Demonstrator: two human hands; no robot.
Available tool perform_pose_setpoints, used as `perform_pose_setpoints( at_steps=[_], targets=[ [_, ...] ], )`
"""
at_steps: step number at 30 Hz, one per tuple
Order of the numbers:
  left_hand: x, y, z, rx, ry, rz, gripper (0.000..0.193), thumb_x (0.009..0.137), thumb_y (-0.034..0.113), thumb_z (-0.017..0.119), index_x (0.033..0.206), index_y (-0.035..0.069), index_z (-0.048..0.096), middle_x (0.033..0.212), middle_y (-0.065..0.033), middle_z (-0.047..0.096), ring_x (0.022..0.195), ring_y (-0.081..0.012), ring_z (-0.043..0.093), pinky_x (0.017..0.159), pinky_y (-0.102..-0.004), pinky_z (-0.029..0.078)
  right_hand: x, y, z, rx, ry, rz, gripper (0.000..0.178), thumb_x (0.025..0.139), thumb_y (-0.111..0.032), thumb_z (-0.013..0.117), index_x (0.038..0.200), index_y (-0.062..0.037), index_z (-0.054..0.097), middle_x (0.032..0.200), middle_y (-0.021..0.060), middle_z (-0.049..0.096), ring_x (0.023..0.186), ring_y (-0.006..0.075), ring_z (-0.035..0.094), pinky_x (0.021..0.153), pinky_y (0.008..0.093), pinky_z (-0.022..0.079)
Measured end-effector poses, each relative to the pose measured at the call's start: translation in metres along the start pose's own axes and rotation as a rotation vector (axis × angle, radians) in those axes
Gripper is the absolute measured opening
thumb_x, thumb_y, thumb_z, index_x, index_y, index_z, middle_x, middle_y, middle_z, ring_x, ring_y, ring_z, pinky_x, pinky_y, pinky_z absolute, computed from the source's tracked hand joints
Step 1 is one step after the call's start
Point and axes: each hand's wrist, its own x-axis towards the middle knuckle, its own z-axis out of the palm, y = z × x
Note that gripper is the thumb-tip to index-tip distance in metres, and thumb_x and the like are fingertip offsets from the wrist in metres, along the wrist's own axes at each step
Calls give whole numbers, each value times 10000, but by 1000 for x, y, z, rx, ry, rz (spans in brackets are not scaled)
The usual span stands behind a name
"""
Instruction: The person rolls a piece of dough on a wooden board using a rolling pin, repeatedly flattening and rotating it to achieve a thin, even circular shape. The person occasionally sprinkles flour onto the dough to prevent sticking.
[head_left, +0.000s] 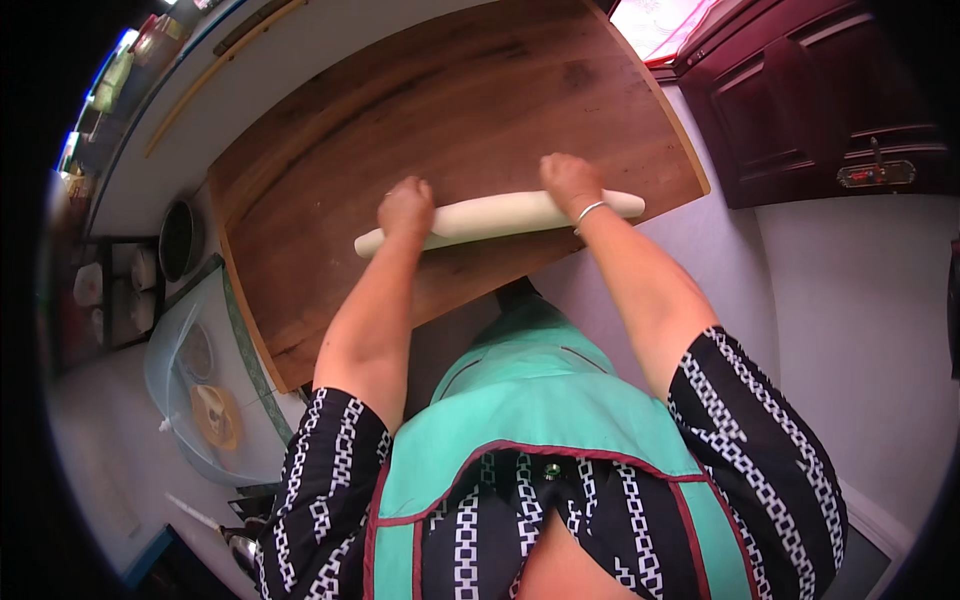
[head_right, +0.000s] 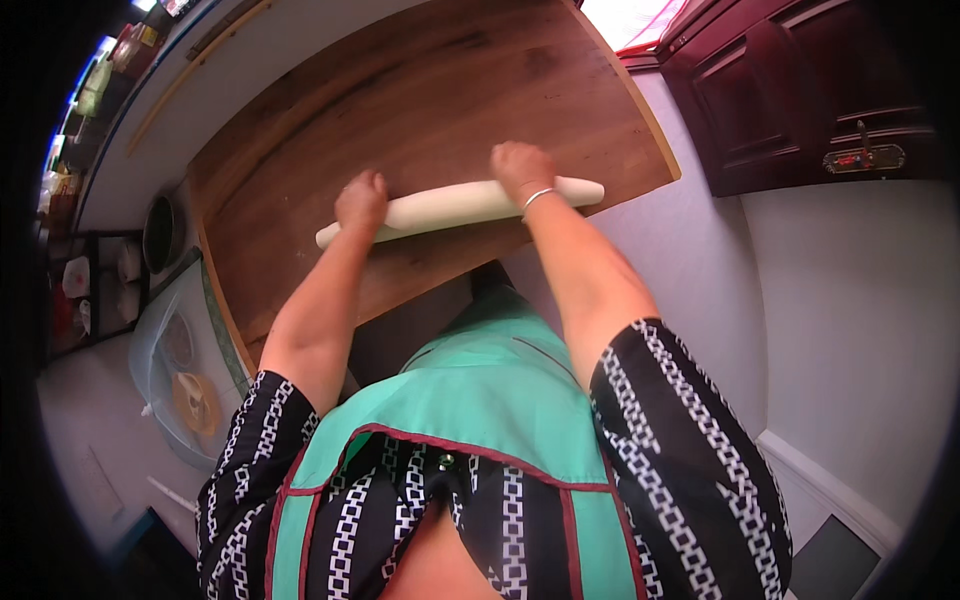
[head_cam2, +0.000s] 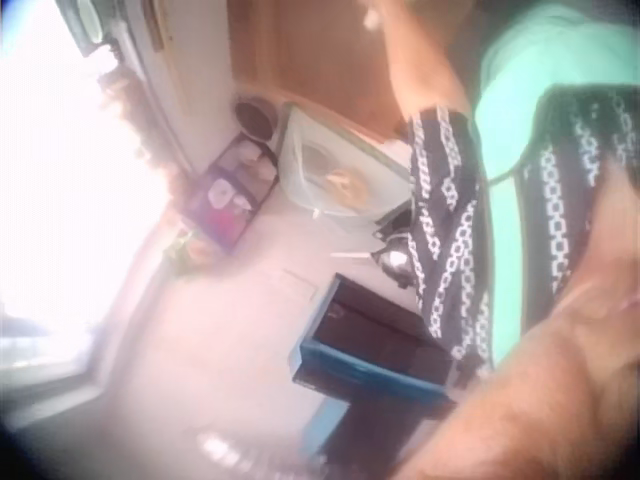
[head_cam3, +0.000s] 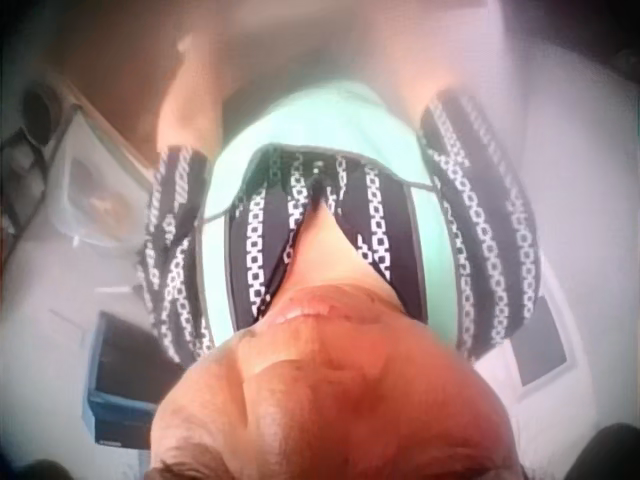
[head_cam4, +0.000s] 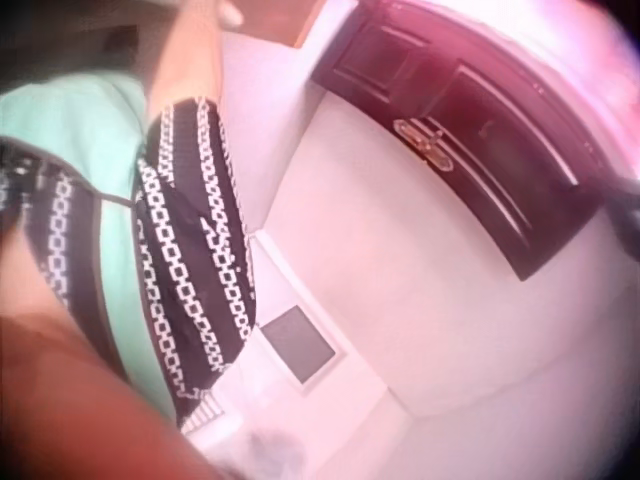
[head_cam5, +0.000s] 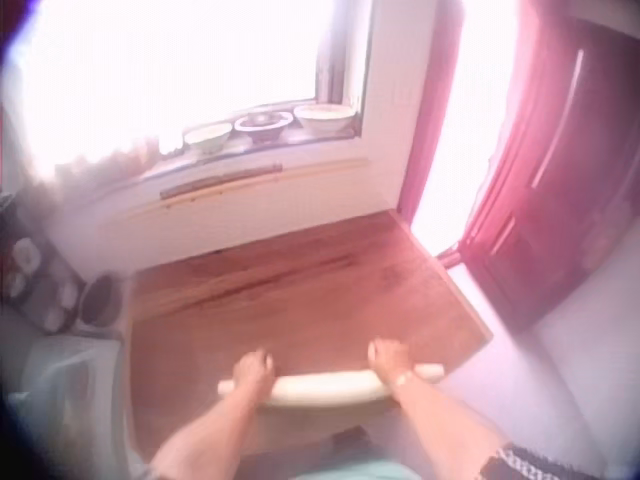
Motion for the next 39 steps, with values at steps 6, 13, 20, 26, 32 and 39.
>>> perform_pose_setpoints(
  at_steps=[6, 13, 20, 26, 32, 39],
  targets=[
    [-78, 44, 17, 25, 376, 506, 169, 867, 252, 527, 851, 125, 638, 947, -79, 677, 955, -292, 629, 815, -408, 473, -86, -36, 23, 44, 546, -450, 157, 821, -224, 558, 919, -132, 639, 922, 13, 662, 946, 219, 607, 867, 411, 422],
    [32, 34, 16, 234, -2, 354, 201, 891, 305, 545, 920, 137, 651, 1001, -93, 655, 972, -284, 608, 853, -441, 462, 25, -35, 15, -176, 82, -282, 148, 829, -232, 561, 878, -130, 657, 839, 48, 682, 928, 233, 645, 873, 430, 451],
    [41, 33, 26, 186, 172, 374, 214, 888, 304, 537, 1004, 156, 639, 1056, -84, 631, 1020, -290, 570, 893, -459, 425, 31, -14, 16, -73, 306, -315, 195, 819, -244, 567, 949, -129, 656, 1004, 58, 666, 995, 245, 601, 870, 429, 433],
    [109, -6, 23, 59, 165, 341, 223, 895, 266, 523, 1019, 124, 642, 1024, -83, 640, 1028, -299, 569, 949, -471, 405, 99, -3, -5, -110, 298, -303, 213, 836, -252, 531, 901, -115, 681, 934, 63, 682, 967, 238, 614, 923, 431, 405],
    [143, -30, 37, 193, 225, 278, 258, 889, 315, 498, 1012, 146, 650, 1082, -92, 630, 1067, -301, 561, 961, -513, 386, 148, 9, -6, -143, -47, -159, 439, 797, -243, 580, 1226, -148, 565, 1200, 66, 579, 1187, 252, 495, 1046, 450, 322],
    [248, -4, 34, 30, 430, 342, 290, 924, 303, 453, 818, 96, 627, 873, -128, 654, 857, -353, 599, 766, -499, 462, 230, 21, -3, -26, 645, -404, 169, 829, -230, 553, 863, -121, 677, 904, 87, 672, 931, 288, 616, 873, 457, 441]
  ],
)
